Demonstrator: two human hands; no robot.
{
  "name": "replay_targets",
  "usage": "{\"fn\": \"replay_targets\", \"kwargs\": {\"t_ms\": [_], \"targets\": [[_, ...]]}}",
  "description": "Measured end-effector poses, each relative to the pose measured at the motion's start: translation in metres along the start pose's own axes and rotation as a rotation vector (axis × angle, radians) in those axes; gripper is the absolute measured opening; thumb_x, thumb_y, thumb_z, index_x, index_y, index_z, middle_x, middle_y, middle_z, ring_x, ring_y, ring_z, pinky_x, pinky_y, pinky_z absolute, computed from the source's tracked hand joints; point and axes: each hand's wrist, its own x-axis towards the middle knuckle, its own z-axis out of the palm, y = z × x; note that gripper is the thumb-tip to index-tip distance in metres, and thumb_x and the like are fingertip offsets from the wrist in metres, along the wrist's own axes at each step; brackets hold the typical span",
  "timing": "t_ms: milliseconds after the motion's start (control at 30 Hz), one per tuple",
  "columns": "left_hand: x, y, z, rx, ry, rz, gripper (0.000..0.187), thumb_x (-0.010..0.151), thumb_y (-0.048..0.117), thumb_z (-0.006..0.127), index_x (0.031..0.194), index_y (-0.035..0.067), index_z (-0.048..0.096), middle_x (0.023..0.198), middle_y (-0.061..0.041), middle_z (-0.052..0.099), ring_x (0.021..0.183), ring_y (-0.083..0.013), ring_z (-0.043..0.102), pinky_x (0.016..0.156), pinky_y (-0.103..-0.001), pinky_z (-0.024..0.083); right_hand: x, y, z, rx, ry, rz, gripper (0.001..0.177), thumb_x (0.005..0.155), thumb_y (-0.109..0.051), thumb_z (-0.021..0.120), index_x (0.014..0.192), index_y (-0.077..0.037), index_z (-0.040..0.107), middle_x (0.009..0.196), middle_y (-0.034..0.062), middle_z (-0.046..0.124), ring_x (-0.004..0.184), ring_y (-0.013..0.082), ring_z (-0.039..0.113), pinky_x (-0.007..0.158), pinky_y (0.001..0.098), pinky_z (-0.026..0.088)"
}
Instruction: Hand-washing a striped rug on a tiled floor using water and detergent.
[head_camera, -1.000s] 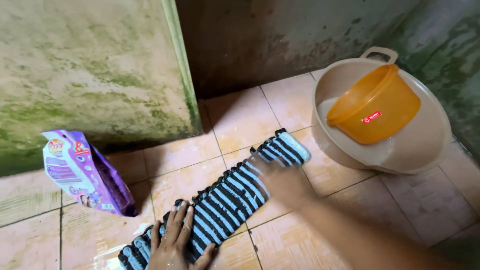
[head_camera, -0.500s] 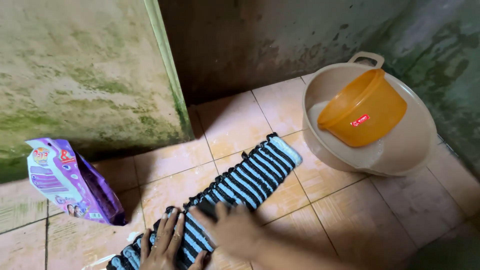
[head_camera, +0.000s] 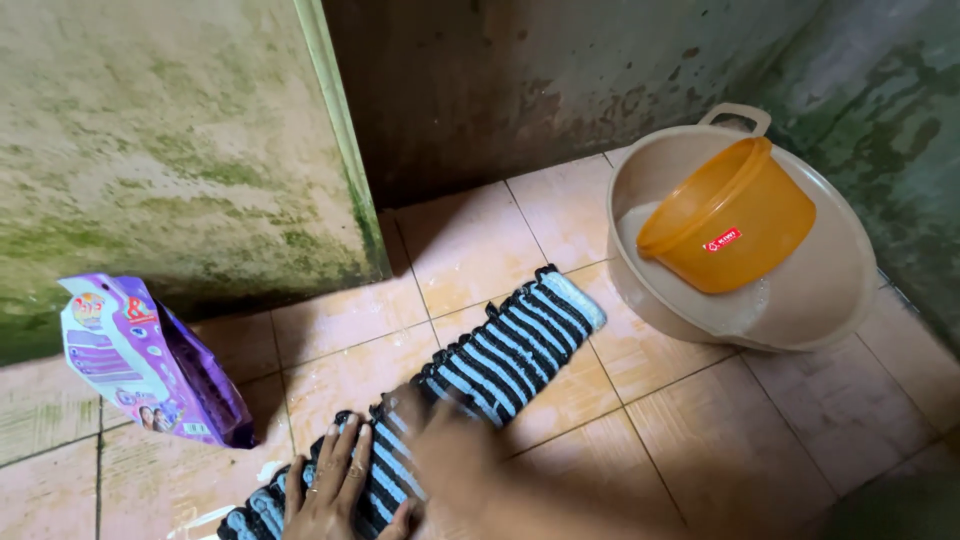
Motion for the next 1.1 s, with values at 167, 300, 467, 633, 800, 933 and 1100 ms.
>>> {"fn": "replay_targets", "kwargs": {"t_ms": [167, 300, 467, 633, 800, 933, 1100], "targets": [[0.001, -0.005, 0.005, 0.051, -0.062, -0.009, 0.108, 0.058, 0.064, 0.079, 0.145, 0.012, 0.044, 0.159, -0.013, 0.035, 0.145, -0.0354, 0.035, 0.112, -0.067, 0.018, -0.009, 0.019, -0.022, 0.030, 0.029, -0.276, 0.084, 0.088, -0.039, 0.065, 0.156, -0.006, 0.028, 0.097, 0.0248, 0.064, 0.083, 0.0356, 0.065, 0.058, 0.0512, 0.051], [0.009, 0.011, -0.011, 0.022, -0.045, -0.044, 0.111, 0.058, 0.061, 0.078, 0.150, 0.011, 0.042, 0.160, -0.013, 0.036, 0.145, -0.0362, 0.035, 0.111, -0.067, 0.019, 0.048, 0.156, 0.033, 0.014, 0.461, -0.012, 0.052, 0.092, -0.038, 0.053, 0.139, -0.018, 0.040, 0.096, 0.0091, 0.071, 0.077, 0.0311, 0.070, 0.042, 0.0506, 0.051], [0.010, 0.007, -0.009, 0.030, -0.102, -0.073, 0.114, 0.056, 0.063, 0.081, 0.151, 0.012, 0.041, 0.160, -0.013, 0.036, 0.145, -0.0362, 0.034, 0.112, -0.070, 0.017, 0.034, 0.189, -0.041, -0.095, -0.097, 0.470, 0.065, 0.106, -0.042, 0.040, 0.161, -0.024, 0.010, 0.108, 0.0255, 0.061, 0.079, 0.0339, 0.072, 0.077, 0.0574, 0.052], [0.010, 0.007, -0.009, 0.022, -0.081, -0.057, 0.113, 0.058, 0.063, 0.080, 0.150, 0.010, 0.041, 0.160, -0.014, 0.036, 0.145, -0.0372, 0.035, 0.110, -0.068, 0.018, 0.008, 0.055, -0.021, 0.031, -0.063, 0.337, 0.076, 0.098, -0.051, 0.058, 0.152, -0.009, 0.025, 0.120, 0.0290, 0.058, 0.078, 0.0308, 0.069, 0.059, 0.0423, 0.053], [0.000, 0.001, 0.002, 0.004, -0.005, -0.042, 0.114, 0.057, 0.065, 0.080, 0.150, 0.011, 0.042, 0.153, -0.011, 0.039, 0.139, -0.0339, 0.040, 0.112, -0.066, 0.022, -0.002, 0.048, 0.021, -0.009, 0.095, -0.276, 0.075, 0.101, -0.025, 0.049, 0.169, -0.017, 0.018, 0.121, 0.0333, 0.058, 0.081, 0.0474, 0.063, 0.071, 0.0498, 0.052], [0.006, 0.007, -0.006, 0.024, -0.048, -0.064, 0.113, 0.055, 0.062, 0.081, 0.150, 0.013, 0.044, 0.160, -0.012, 0.038, 0.143, -0.0362, 0.039, 0.111, -0.067, 0.021, 0.003, 0.151, -0.015, -0.347, 0.203, -0.314, 0.072, 0.093, -0.012, 0.049, 0.160, -0.012, 0.023, 0.105, 0.0187, 0.068, 0.078, 0.0299, 0.065, 0.050, 0.0433, 0.053], [0.010, 0.008, -0.010, 0.022, -0.058, -0.042, 0.113, 0.056, 0.061, 0.083, 0.150, 0.011, 0.044, 0.160, -0.014, 0.038, 0.143, -0.0374, 0.038, 0.109, -0.068, 0.020, 0.013, 0.188, -0.027, -0.106, 0.013, 0.408, 0.071, 0.103, -0.040, 0.046, 0.163, -0.024, 0.013, 0.109, 0.0239, 0.061, 0.080, 0.0339, 0.070, 0.069, 0.0496, 0.056]]}}
